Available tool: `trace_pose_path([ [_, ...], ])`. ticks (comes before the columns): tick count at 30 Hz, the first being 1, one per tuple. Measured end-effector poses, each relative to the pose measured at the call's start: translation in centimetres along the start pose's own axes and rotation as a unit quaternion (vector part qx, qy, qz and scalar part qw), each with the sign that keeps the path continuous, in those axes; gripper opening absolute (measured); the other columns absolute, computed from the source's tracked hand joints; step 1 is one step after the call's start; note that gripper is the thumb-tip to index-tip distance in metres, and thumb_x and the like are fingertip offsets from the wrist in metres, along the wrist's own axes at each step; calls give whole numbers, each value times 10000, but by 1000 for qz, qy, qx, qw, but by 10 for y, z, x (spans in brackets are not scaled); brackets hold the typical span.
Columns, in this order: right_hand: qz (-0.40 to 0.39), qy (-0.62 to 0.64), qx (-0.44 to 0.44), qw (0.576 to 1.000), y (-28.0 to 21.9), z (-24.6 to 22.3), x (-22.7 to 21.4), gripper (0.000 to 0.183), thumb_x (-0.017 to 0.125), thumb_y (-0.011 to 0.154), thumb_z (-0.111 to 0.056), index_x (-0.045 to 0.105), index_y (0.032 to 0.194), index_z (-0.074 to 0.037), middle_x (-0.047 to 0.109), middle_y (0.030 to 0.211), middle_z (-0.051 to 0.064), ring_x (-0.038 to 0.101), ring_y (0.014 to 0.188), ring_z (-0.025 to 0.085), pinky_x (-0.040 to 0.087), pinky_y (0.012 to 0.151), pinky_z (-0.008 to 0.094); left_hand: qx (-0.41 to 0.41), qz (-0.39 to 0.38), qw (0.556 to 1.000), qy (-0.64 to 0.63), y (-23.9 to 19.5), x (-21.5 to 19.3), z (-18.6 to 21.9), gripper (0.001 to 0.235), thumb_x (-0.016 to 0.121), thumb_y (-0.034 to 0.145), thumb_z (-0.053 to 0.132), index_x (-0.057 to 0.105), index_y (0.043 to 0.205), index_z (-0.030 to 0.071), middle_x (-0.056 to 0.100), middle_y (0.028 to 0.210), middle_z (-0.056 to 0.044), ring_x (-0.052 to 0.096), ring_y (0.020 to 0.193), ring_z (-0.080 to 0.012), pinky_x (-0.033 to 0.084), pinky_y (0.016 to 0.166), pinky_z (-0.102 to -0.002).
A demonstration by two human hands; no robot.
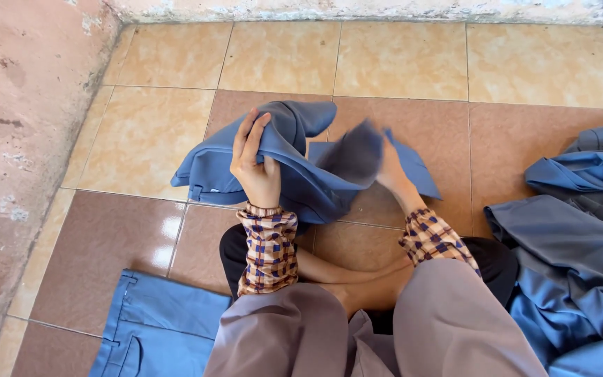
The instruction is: The person sits on the floor and folds a pair of blue trousers by hand. They lay the trousers flat, fold the legs together, and then fold the garment into a compact rectangle before placing it aside.
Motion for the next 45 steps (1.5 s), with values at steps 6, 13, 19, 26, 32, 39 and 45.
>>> trace_pose_path([
  [6, -90, -125, 51, 987, -25, 38, 26, 575, 745, 771, -139, 559, 1255, 111, 655, 1120, 347, 613, 1113, 519, 492, 948, 602, -14, 14, 1000, -2, -5, 4, -6, 397, 583, 946, -131, 746, 1195, 133, 668, 1292, -100, 655, 1208, -319, 529, 1050, -417],
  [13, -218, -246, 59, 942, -104, 52, 91, 541, 715, 686, -133, 629, 1194, 31, 652, 1212, 229, 618, 1170, 392, 444, 1030, 475, -16, -5, 1000, -3, -13, 11, -16, 406, 568, 954, -121, 743, 1211, 141, 660, 1310, -108, 649, 1211, -335, 527, 1049, -423],
  [19, -291, -317, -22, 903, -132, 62, 105, 542, 680, 599, -221, 726, 1108, -41, 440, 1533, 160, 567, 1275, 362, 462, 1118, 424, -19, -3, 1000, 16, -12, 7, -22, 404, 568, 955, -121, 741, 1211, 139, 657, 1313, -108, 651, 1207, -336, 533, 1042, -423],
  [26, -111, -246, 150, 951, -156, 174, 129, 317, 645, 823, -230, 725, 1072, -53, 666, 1249, 93, 721, 899, 438, 607, 809, 520, -25, 9, 998, 53, -18, 5, -32, 396, 584, 947, -88, 731, 1203, 175, 625, 1314, -98, 638, 1216, -348, 528, 1049, -443],
  [32, 95, -305, 181, 930, -121, 190, -12, 266, 583, 819, -112, 645, 1076, -81, 671, 1061, 179, 680, 1035, 419, 551, 903, 571, -83, -3, 985, 153, -10, -23, -78, 285, 614, 979, 151, 575, 1261, 162, 478, 1423, -141, 564, 1268, -440, 486, 1065, -538],
  [39, 334, -378, -82, 859, -155, 41, -170, 274, 651, 786, -42, 777, 996, 83, 659, 1130, 211, 680, 971, 360, 556, 797, 422, -70, -103, 985, 121, -43, -29, -139, 442, 493, 1035, 482, 641, 1177, 91, 704, 1080, -155, 680, 935, -365, 526, 765, -459],
  [45, 147, -524, 132, 829, -179, 107, -183, 245, 704, 947, -364, 794, 1003, -143, 702, 1225, -78, 717, 794, 266, 555, 629, 482, -151, -171, 964, 139, -71, -23, -194, 342, 576, 832, 125, 674, 1159, 144, 743, 1059, -95, 703, 932, -320, 544, 764, -434],
])
Point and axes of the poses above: each hand's wrist, its own y-axis towards the middle knuckle, its own x-axis out of the palm, z = x × y, the point moved 4 cm from there along y, towards the middle knuckle
